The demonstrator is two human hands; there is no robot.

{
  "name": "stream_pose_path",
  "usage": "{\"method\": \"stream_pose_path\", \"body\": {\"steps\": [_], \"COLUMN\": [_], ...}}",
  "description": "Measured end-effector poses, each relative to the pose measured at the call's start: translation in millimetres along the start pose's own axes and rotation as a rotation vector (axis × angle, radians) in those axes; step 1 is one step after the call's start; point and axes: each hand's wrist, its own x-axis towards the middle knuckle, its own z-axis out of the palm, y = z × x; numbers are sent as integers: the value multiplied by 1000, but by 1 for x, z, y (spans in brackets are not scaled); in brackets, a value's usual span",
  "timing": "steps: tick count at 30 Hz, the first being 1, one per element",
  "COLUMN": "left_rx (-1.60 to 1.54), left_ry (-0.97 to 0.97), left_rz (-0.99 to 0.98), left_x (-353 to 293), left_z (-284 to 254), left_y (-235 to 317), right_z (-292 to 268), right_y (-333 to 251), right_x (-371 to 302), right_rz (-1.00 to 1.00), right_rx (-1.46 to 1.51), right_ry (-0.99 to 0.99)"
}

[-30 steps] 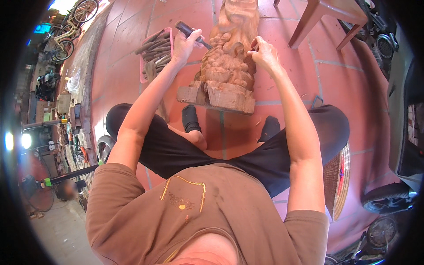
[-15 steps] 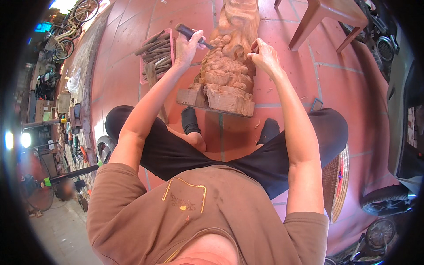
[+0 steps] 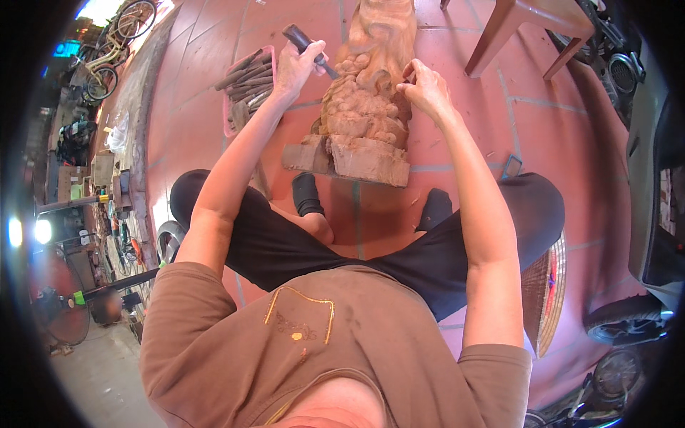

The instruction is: The person carves a wooden sculpture using a chisel and mallet, focusing on shaping the lower section of the piece. They repeatedly strike the chisel to remove wood and refine the surface details.

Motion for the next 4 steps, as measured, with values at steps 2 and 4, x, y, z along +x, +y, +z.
{"method": "stream_pose_path", "body": {"steps": [2,4], "left_rx": [-19,-29], "left_ry": [29,45], "left_rz": [45,68], "left_x": [-4,-8], "left_z": [3,5], "left_y": [-1,-2], "right_z": [0,0], "right_y": [0,0], "right_x": [0,1], "right_rz": [-4,-12], "right_rx": [-8,-15], "right_ry": [-2,0]}}
